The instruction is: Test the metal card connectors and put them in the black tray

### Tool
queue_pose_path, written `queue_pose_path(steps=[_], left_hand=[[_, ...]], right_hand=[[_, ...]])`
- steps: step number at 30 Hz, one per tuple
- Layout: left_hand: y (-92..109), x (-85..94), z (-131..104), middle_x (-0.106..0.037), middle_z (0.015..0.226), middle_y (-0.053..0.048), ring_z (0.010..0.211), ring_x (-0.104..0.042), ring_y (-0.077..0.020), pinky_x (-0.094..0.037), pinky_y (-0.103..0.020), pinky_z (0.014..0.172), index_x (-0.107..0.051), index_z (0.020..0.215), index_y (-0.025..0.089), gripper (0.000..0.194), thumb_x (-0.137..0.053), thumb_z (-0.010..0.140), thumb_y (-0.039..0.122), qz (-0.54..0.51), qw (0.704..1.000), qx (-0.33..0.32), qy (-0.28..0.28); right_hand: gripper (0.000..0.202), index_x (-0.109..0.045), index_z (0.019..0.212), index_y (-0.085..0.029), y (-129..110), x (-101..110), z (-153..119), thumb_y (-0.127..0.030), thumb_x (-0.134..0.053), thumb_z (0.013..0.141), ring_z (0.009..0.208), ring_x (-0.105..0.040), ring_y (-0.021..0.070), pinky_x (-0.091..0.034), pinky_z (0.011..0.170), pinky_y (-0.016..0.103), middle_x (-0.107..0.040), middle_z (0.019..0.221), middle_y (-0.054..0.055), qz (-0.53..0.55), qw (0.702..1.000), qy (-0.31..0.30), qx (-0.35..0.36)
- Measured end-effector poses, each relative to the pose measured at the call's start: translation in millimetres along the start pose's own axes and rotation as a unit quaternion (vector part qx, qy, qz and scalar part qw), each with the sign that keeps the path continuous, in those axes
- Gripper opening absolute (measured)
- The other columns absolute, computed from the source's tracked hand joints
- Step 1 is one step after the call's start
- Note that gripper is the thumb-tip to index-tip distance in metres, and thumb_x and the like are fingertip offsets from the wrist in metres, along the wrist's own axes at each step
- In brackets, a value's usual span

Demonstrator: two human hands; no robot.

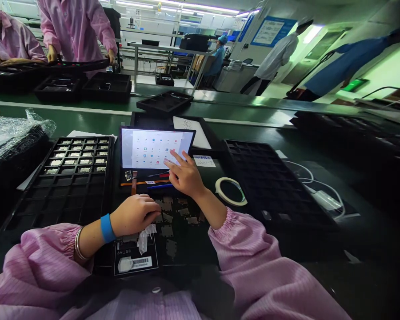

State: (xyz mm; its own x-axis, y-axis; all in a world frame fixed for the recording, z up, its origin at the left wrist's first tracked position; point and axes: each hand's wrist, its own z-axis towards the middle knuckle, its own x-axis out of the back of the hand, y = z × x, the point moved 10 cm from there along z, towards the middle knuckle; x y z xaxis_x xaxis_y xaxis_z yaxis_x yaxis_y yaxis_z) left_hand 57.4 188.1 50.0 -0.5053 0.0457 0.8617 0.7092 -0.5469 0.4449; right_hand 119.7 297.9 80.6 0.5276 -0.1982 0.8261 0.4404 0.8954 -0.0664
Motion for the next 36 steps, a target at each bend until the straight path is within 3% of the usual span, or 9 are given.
queue_pose_path(steps=[6, 11, 20, 29, 36], left_hand=[[0.6, 0.2, -0.1, -0.074, 0.088, -0.005, 0.085, -0.066, -0.0202, -0.053, -0.033, 0.077, -0.072, 0.095, 0.018, 0.02, -0.051, 0.095, 0.018, 0.0, 1.0, -0.008, 0.003], [-0.3, -0.7, -0.7, -0.073, 0.085, -0.004, 0.083, -0.065, -0.0204, -0.053, -0.034, 0.076, -0.072, 0.094, 0.017, 0.02, -0.052, 0.095, 0.02, 0.0, 1.0, -0.007, 0.004], [0.3, -0.3, -1.2, -0.073, 0.086, -0.005, 0.082, -0.065, -0.0198, -0.053, -0.033, 0.075, -0.071, 0.094, 0.017, 0.018, -0.053, 0.095, 0.021, 0.004, 1.0, -0.014, 0.014], [0.6, -0.1, -0.7, -0.074, 0.086, -0.005, 0.083, -0.066, -0.0191, -0.053, -0.032, 0.077, -0.072, 0.094, 0.018, 0.019, -0.053, 0.095, 0.022, 0.012, 1.0, -0.015, 0.013], [-1.2, 0.3, -0.6, -0.074, 0.087, -0.005, 0.083, -0.066, -0.0194, -0.053, -0.032, 0.075, -0.072, 0.097, 0.018, 0.019, -0.054, 0.095, 0.021, 0.008, 1.0, -0.007, 0.009]], right_hand=[[0.034, -0.067, 0.114, -0.017, -10.7, 12.1, -1.7, -0.009, -0.047, 0.087, 0.131, -0.053, 0.0262, -0.033, 0.115, 0.052, -0.076, 0.11, 0.006, -0.035, 0.997, 0.057, 0.047], [0.036, -0.065, 0.117, -0.018, -12.3, 16.2, -2.4, -0.008, -0.049, 0.087, 0.132, -0.053, 0.026, -0.036, 0.113, 0.051, -0.076, 0.11, 0.005, -0.045, 0.994, 0.083, 0.06], [0.041, -0.061, 0.127, -0.017, -12.6, 6.1, 0.0, -0.01, -0.048, 0.088, 0.138, -0.045, 0.0267, -0.034, 0.114, 0.054, -0.071, 0.121, 0.005, -0.026, 0.998, 0.029, 0.059], [0.042, -0.06, 0.128, -0.017, -9.7, 6.8, -0.4, -0.011, -0.048, 0.089, 0.139, -0.044, 0.0277, -0.035, 0.114, 0.054, -0.068, 0.127, 0.006, -0.036, 0.997, 0.04, 0.048], [0.044, -0.056, 0.133, -0.018, -10.8, 2.0, 0.1, -0.011, -0.046, 0.091, 0.142, -0.039, 0.0269, -0.033, 0.115, 0.054, -0.065, 0.132, 0.003, -0.031, 0.998, 0.008, 0.054]])
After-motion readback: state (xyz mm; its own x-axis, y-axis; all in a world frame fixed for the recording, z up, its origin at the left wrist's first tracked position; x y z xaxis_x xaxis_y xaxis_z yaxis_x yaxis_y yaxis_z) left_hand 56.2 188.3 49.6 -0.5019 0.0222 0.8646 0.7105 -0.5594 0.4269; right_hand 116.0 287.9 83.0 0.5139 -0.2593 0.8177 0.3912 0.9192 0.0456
